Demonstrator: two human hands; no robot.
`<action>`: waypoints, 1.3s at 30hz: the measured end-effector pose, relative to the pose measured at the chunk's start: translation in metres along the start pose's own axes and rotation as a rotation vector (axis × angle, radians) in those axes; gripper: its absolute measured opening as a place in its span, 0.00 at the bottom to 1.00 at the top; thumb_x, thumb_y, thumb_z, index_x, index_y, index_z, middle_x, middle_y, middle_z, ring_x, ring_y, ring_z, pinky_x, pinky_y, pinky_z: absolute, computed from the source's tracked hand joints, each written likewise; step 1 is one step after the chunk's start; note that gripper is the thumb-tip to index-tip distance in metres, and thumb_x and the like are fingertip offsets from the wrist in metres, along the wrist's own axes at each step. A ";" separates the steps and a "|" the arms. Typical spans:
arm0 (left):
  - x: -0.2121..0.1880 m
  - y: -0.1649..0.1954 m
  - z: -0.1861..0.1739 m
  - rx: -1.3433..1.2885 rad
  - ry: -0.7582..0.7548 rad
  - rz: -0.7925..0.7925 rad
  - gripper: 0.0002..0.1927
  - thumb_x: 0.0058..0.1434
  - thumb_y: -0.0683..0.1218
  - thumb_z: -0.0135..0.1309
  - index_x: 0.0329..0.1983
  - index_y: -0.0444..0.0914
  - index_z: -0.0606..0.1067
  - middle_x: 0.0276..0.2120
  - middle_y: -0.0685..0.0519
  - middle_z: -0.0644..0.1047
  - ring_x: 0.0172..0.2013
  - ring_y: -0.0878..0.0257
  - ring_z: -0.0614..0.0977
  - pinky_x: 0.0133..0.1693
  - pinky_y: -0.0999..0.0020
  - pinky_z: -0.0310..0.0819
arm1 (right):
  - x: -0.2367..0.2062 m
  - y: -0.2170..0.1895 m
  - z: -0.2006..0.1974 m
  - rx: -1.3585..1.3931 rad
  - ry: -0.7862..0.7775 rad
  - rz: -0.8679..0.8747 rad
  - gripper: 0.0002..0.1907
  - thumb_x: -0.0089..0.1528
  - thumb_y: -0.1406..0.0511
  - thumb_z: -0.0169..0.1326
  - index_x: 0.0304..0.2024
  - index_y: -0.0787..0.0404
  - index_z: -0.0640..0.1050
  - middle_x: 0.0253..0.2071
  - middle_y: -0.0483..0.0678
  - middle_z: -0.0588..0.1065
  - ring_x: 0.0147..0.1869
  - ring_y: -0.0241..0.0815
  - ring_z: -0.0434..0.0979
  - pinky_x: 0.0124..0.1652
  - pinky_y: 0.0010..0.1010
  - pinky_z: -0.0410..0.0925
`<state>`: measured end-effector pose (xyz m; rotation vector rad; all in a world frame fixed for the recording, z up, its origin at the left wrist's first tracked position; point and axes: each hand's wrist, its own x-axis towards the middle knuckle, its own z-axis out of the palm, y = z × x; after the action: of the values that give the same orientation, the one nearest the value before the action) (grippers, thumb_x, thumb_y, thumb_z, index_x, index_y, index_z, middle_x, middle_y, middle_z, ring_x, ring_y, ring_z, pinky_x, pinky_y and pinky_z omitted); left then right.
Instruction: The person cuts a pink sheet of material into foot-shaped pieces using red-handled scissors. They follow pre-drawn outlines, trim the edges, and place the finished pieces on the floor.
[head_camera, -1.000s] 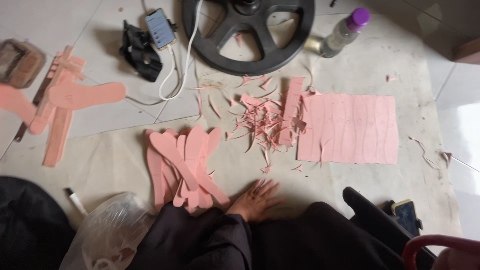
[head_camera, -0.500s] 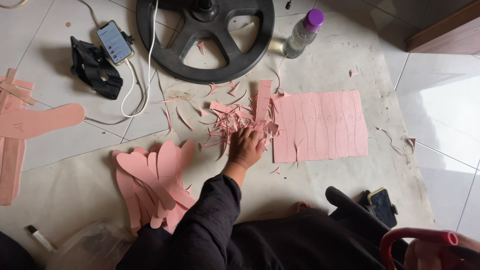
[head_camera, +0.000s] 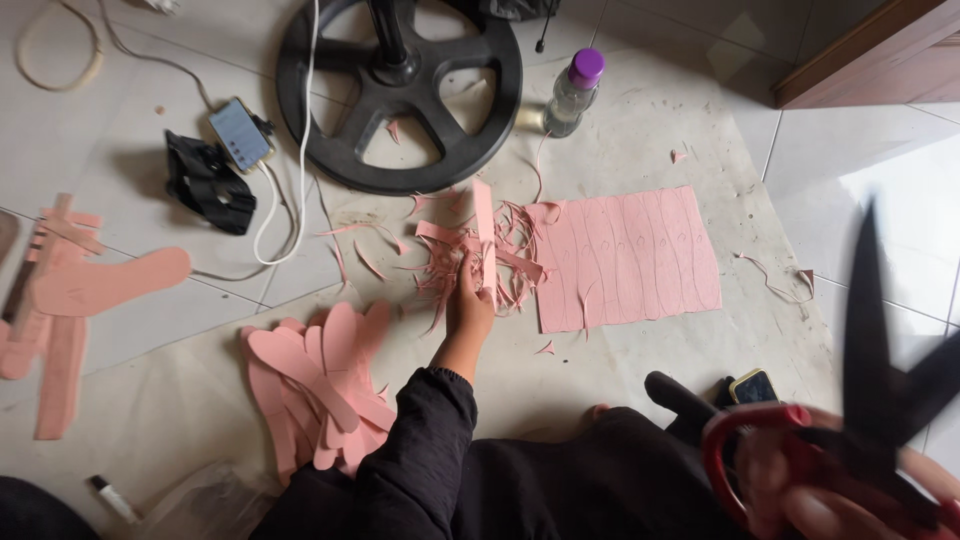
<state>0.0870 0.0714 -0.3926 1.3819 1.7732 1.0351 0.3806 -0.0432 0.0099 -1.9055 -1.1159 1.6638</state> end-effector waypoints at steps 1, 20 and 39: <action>-0.002 0.010 -0.011 -0.088 0.037 0.068 0.46 0.54 0.34 0.56 0.75 0.40 0.52 0.65 0.36 0.67 0.59 0.44 0.75 0.52 0.56 0.76 | -0.004 -0.011 0.005 -0.097 -0.011 0.054 0.15 0.65 0.58 0.54 0.39 0.65 0.72 0.31 0.53 0.70 0.38 0.44 0.68 0.40 0.38 0.65; 0.020 0.258 -0.221 -0.863 -0.400 0.065 0.24 0.63 0.33 0.50 0.63 0.35 0.70 0.50 0.48 0.80 0.48 0.65 0.81 0.53 0.69 0.75 | 0.066 -0.093 0.086 0.112 -0.094 -0.320 0.19 0.63 0.55 0.50 0.25 0.62 0.73 0.21 0.52 0.73 0.24 0.42 0.71 0.29 0.34 0.64; -0.036 0.230 -0.235 -0.681 -0.212 -0.217 0.27 0.58 0.32 0.46 0.62 0.33 0.72 0.52 0.46 0.80 0.46 0.62 0.83 0.47 0.67 0.79 | 0.094 -0.069 0.074 0.103 -0.066 -0.351 0.16 0.66 0.57 0.54 0.30 0.63 0.73 0.24 0.48 0.73 0.26 0.41 0.72 0.31 0.34 0.67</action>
<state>-0.0017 0.0216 -0.0784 0.8176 1.2118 1.1722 0.2877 0.0549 -0.0185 -1.4996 -1.2783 1.5614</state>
